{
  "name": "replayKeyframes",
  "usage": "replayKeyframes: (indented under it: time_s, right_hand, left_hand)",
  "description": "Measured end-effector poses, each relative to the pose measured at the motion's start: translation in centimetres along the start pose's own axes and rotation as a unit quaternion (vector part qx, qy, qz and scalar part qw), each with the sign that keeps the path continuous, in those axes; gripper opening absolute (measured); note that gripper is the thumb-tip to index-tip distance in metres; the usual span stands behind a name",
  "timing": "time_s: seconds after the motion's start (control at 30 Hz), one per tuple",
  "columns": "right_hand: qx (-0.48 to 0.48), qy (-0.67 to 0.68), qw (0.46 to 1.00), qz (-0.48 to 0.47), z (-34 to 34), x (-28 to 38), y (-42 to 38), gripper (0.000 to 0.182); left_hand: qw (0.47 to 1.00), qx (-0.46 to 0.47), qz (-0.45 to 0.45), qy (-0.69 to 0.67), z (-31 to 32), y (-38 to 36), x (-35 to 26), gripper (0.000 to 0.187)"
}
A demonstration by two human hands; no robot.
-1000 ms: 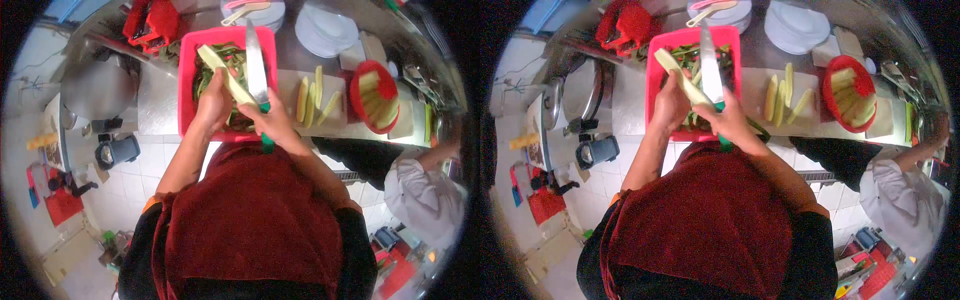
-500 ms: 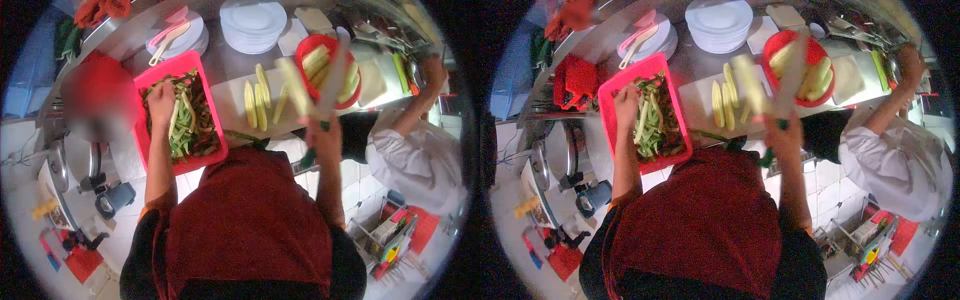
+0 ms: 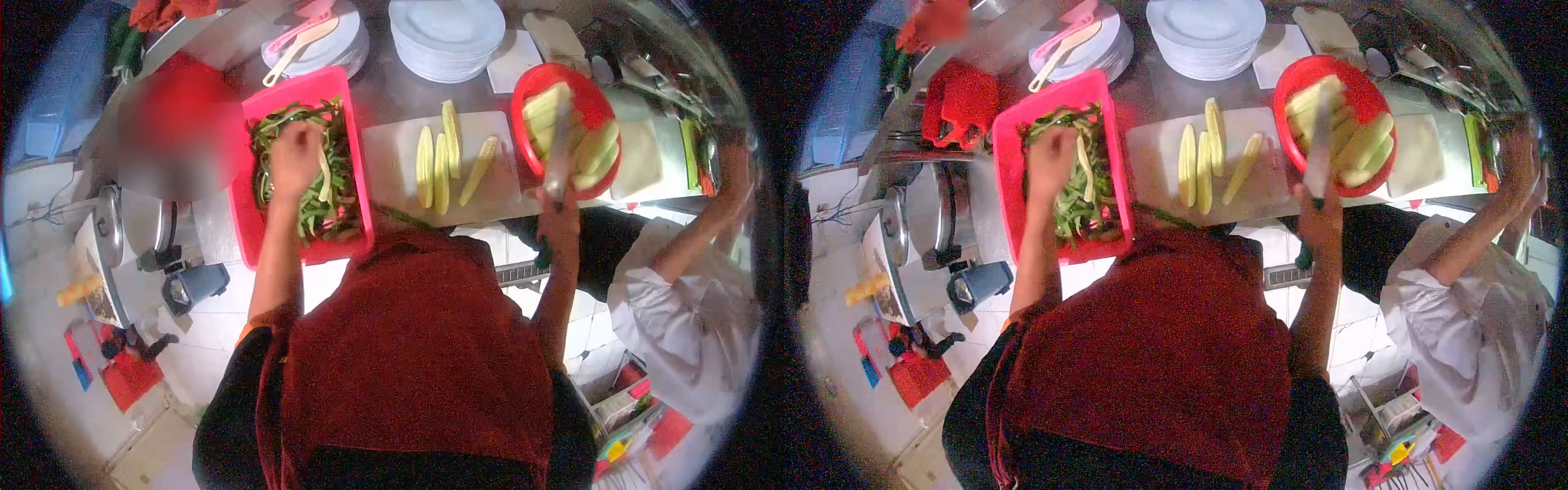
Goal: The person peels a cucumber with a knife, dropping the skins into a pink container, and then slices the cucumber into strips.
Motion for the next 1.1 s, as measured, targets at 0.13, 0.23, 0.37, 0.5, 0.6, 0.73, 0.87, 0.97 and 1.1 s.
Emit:
replayKeyframes:
  time_s: [0.13,0.23,0.37,0.5,0.6,0.73,0.87,0.97,1.1]
  right_hand:
    - [0.097,-0.080,0.978,-0.165,1.5,3.3,-3.6,0.033]
    - [0.168,-0.094,0.976,-0.104,2.1,2.1,-4.5,0.040]
    - [0.204,-0.138,0.961,-0.126,1.4,2.1,-5.2,0.050]
    - [0.173,-0.162,0.959,-0.155,1.3,-1.3,-4.6,0.038]
    - [0.188,-0.118,0.956,-0.192,1.7,2.0,-5.3,0.025]
    - [0.212,-0.038,0.966,-0.143,3.4,4.5,-6.0,0.023]
    - [0.207,-0.164,0.898,-0.351,5.3,8.7,-8.4,0.022]
    - [0.138,-0.105,0.795,-0.581,8.1,18.0,-13.9,0.021]
    - [0.341,-0.159,0.879,-0.292,13.1,21.4,-17.1,0.019]
  left_hand:
    - [0.977,0.192,0.096,0.015,11.2,-5.7,-5.5,0.022]
    - [0.926,0.286,0.109,0.223,20.5,-7.8,0.2,0.028]
    - [0.886,0.399,0.064,0.228,25.0,-7.5,3.9,0.052]
    - [0.915,0.333,-0.128,0.188,23.9,-7.4,2.0,0.066]
    - [0.917,0.326,-0.152,0.171,23.3,-7.4,1.3,0.067]
    - [0.937,0.287,-0.192,0.057,20.9,-6.3,1.8,0.055]
    - [0.844,0.216,-0.236,-0.431,8.2,-5.4,-4.1,0.032]
    - [0.722,0.262,-0.244,-0.592,2.0,-6.3,-2.8,0.035]
    - [0.676,0.156,-0.316,-0.648,-4.5,-7.8,-1.9,0.044]
Point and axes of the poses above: each hand's wrist, its own y-axis towards the middle knuckle, its own z-axis out of the palm, x = y × z, the point moved 6 cm from there along y, towards the middle knuckle, and after that the axes turned 6 degrees about -x, right-handed, at the moved point
